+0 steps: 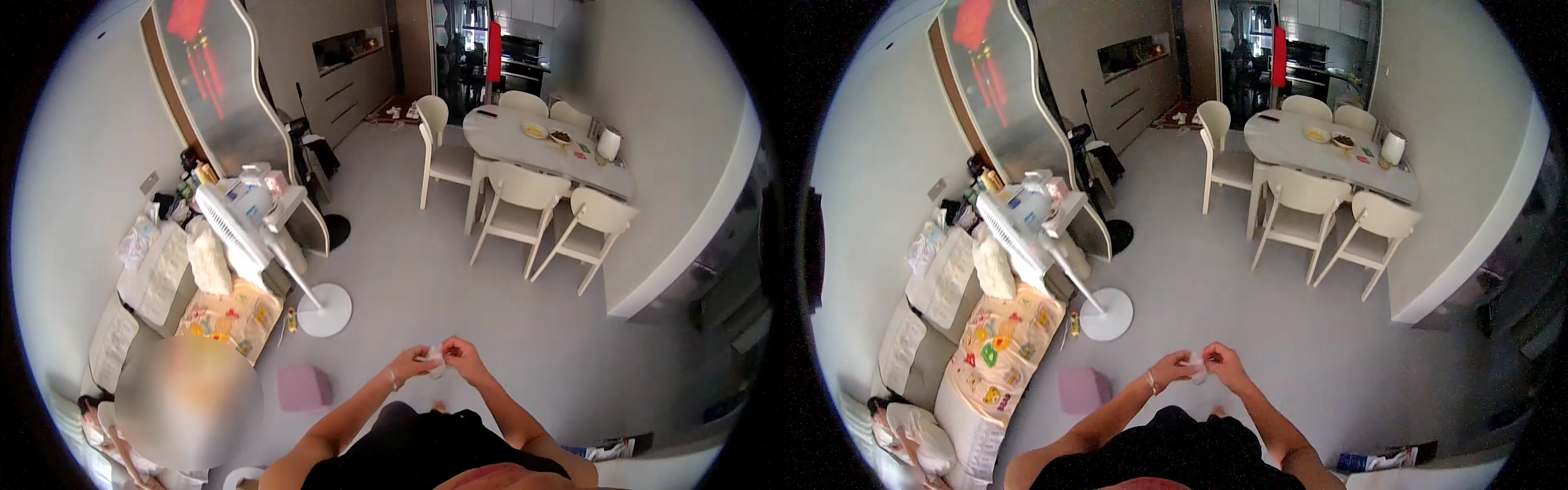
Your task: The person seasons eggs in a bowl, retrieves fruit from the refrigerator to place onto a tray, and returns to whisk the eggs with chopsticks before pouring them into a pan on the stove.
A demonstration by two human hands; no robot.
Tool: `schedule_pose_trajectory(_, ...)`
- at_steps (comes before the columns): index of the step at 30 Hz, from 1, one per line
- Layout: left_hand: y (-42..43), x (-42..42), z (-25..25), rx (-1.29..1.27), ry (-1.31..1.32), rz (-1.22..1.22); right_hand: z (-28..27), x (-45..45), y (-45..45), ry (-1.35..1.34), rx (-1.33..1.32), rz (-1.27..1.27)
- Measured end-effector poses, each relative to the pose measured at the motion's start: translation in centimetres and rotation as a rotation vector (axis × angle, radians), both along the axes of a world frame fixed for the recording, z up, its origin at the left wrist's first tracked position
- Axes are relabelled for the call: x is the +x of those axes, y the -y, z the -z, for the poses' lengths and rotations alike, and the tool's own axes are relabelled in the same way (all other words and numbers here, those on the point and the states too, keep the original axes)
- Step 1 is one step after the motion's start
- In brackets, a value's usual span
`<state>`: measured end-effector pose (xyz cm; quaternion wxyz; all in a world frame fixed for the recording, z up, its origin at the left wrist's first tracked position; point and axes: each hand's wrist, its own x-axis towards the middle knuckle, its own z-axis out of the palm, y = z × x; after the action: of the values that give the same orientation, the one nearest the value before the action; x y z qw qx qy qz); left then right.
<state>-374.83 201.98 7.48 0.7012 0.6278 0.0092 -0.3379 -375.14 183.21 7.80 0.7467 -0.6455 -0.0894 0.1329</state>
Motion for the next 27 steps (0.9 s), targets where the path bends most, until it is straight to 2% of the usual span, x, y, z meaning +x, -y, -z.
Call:
schedule_pose_trajectory(1,-0.1,2.0,-0.9,-0.073,-0.119,-0.04,0.3,2.7,-0.3,0.0,-0.024,-0.01)
schedule_pose_trajectory(3,-0.4,6.5,-0.8,-0.125,-0.162,-0.095,2.5,7.9,-1.2,0.14,-0.09,0.022)
schedule_pose_trajectory(8,-2.1,19.3,3.8,-0.196,-0.185,-0.206,3.9,21.2,-2.6,0.263,-0.239,0.003)
schedule_pose_trajectory(9,-2.8,22.1,4.4,-0.206,-0.205,-0.247,4.4,23.8,-2.6,0.056,-0.071,-0.075)
schedule_pose_trajectory(12,-5.3,31.3,4.4,-0.45,-0.304,-0.322,1.5,32.3,-4.1,-0.222,0.072,-0.098)
schedule_pose_trajectory(13,-6.0,34.4,3.5,-0.466,-0.299,-0.325,1.5,35.3,-5.2,-0.264,0.164,-0.055)
schedule_pose_trajectory(17,-7.7,46.4,0.6,-0.488,-0.25,-0.345,-0.3,46.5,-7.1,-0.484,0.252,-0.048)
schedule_pose_trajectory(20,-8.4,54.9,1.7,-0.27,-0.083,-0.34,-1.0,53.7,-8.0,-0.609,0.335,-0.146)
schedule_pose_trajectory(23,-8.6,62.8,1.9,0.369,0.582,-0.147,0.0,61.9,-7.9,-0.692,0.469,-0.197)
schedule_pose_trajectory(25,-8.7,68.8,2.9,0.556,0.898,-0.013,1.6,68.0,-8.0,-0.667,0.494,-0.224)
schedule_pose_trajectory(26,-8.7,71.7,2.8,0.652,1.054,0.047,1.8,71.0,-8.1,-0.576,0.352,-0.237)
schedule_pose_trajectory(27,-8.7,74.2,2.7,0.708,0.989,0.102,1.8,74.3,-8.3,-0.48,0.209,-0.255)
